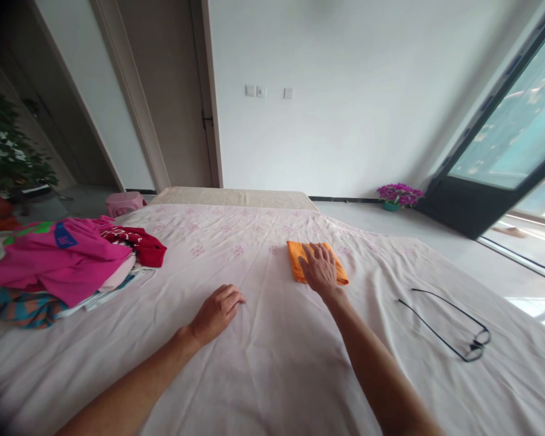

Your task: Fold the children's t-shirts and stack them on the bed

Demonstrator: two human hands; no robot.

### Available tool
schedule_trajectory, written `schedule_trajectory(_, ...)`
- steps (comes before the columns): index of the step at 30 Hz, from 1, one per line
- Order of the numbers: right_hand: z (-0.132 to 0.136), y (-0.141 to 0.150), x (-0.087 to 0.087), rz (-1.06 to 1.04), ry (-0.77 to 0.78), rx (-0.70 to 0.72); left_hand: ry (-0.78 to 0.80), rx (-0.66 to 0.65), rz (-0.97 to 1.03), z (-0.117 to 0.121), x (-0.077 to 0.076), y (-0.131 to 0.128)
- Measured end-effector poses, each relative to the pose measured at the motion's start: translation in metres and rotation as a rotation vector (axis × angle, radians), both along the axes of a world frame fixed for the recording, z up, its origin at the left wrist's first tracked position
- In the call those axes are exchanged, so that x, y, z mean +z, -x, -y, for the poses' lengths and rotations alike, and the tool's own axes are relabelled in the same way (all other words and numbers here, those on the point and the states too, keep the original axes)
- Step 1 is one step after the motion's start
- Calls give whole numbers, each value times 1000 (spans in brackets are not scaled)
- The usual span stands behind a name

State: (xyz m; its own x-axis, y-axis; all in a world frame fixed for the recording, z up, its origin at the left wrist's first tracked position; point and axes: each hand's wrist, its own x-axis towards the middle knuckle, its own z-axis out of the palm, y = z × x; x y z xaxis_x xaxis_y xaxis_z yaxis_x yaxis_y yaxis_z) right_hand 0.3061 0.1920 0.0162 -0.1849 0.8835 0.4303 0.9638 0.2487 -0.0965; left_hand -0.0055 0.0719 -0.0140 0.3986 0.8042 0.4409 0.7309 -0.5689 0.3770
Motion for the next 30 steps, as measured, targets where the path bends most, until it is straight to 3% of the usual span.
schedule_trajectory(6, -15, 4, -35, 84, 259, -77, 19, 9, -4, 1, -1, -1)
schedule_trajectory(10, -13, 2, -28, 52, 304, -66, 37, -15, 36, 0, -1, 5)
schedule_trajectory(12, -5, 6, -19, 4, 240, -52, 35, 11, 55, -2, 5, 20)
schedule_trajectory(16, 29, 28, -8, -70, 41, 145, -89, 233, -22, -10, 36, 89)
schedule_trajectory(19, 56, 50, -9, -86, 57, 390, -220, 494, -202, -11, 69, 158)
schedule_trajectory(22, 70, 66, -15, -79, 122, 496, -309, 776, -402, -7, 92, 220)
schedule_trajectory(26, 72, 72, -19, -95, 174, 472, -249, 855, -553, -3, 98, 276)
schedule_trajectory(30, 71, 69, -19, -112, 180, 464, -191, 934, -532, -1, 99, 299)
